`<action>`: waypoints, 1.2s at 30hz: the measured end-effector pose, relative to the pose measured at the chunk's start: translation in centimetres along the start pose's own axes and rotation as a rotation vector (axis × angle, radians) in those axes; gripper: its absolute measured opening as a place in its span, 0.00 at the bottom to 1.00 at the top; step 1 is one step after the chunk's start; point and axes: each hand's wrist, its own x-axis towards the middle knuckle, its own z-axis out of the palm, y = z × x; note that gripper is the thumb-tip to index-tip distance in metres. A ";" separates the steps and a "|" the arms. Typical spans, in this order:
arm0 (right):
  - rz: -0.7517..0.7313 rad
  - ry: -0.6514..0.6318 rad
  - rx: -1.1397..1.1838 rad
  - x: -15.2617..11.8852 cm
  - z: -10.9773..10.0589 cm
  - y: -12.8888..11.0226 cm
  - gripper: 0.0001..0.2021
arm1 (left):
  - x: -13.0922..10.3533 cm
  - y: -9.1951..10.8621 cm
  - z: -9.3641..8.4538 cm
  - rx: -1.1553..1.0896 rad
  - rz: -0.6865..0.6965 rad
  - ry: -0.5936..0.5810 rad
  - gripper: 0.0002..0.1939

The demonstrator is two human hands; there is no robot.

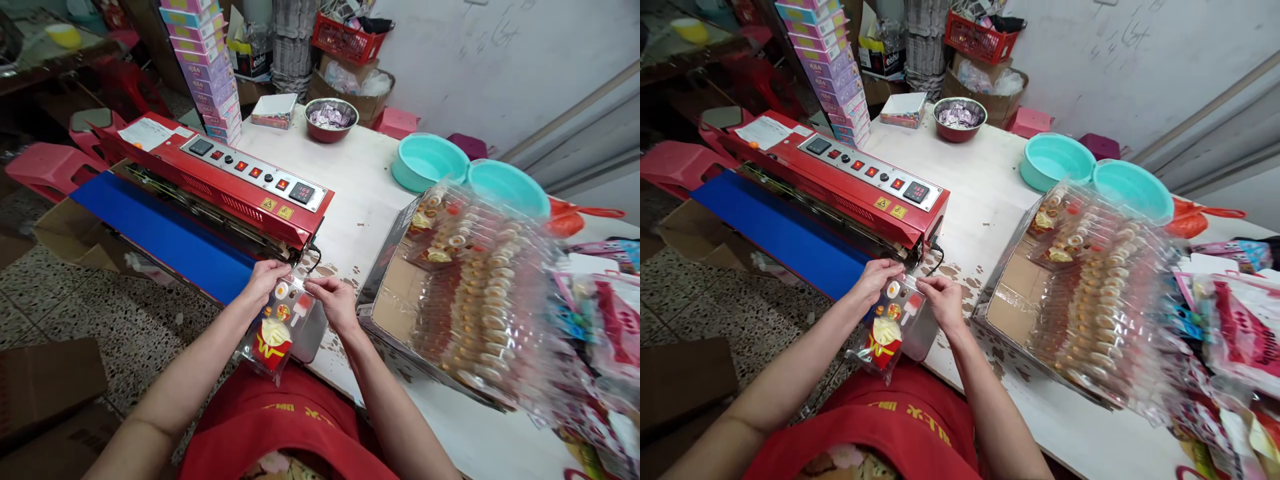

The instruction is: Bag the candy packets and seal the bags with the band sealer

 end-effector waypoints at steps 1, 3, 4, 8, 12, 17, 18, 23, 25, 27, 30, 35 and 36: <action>0.002 0.015 0.011 0.0 0.0 0.0 0.11 | -0.4 -0.2 -0.1 0.006 0.021 -0.014 0.20; 0.011 0.039 0.032 0.2 -0.2 -0.1 0.11 | -1.7 -0.8 -0.6 0.050 0.048 -0.090 0.29; 0.010 0.045 0.034 0.2 -0.3 -0.1 0.12 | -2.5 -1.1 -1.0 0.075 0.043 -0.156 0.37; 0.002 0.059 0.040 0.6 -0.6 0.0 0.13 | -4.9 -1.7 -2.2 0.057 -0.040 -0.349 0.49; 0.057 0.048 0.091 1.1 -0.5 0.0 0.16 | -3.3 -0.9 -2.1 -0.014 -0.070 -0.256 0.35; 0.087 0.029 0.113 1.5 0.0 0.4 0.23 | 1.4 0.0 -0.2 -0.100 -0.103 0.024 0.14; 0.084 0.046 0.126 1.6 0.1 0.5 0.24 | 2.1 0.0 0.2 -0.109 -0.093 0.060 0.13; 0.044 0.158 0.159 2.9 0.3 1.8 0.25 | 3.3 -0.1 0.6 -0.088 -0.077 0.136 0.11; 0.043 0.179 0.170 3.9 0.4 2.1 0.25 | 2.9 0.0 -0.1 -0.063 -0.092 0.131 0.12; 0.054 0.187 0.179 5.0 0.9 2.4 0.25 | 2.4 0.1 -1.1 -0.029 -0.121 0.112 0.15; 0.070 0.184 0.188 6.1 2.6 2.5 0.25 | 1.9 0.2 -2.6 0.019 -0.137 0.104 0.17; -0.094 0.248 0.106 5.0 3.9 2.0 0.22 | 1.6 1.8 -4.6 0.221 0.122 0.302 0.15; -0.188 0.279 -0.025 4.8 2.9 1.7 0.20 | 1.7 2.4 -5.2 0.257 0.177 0.337 0.17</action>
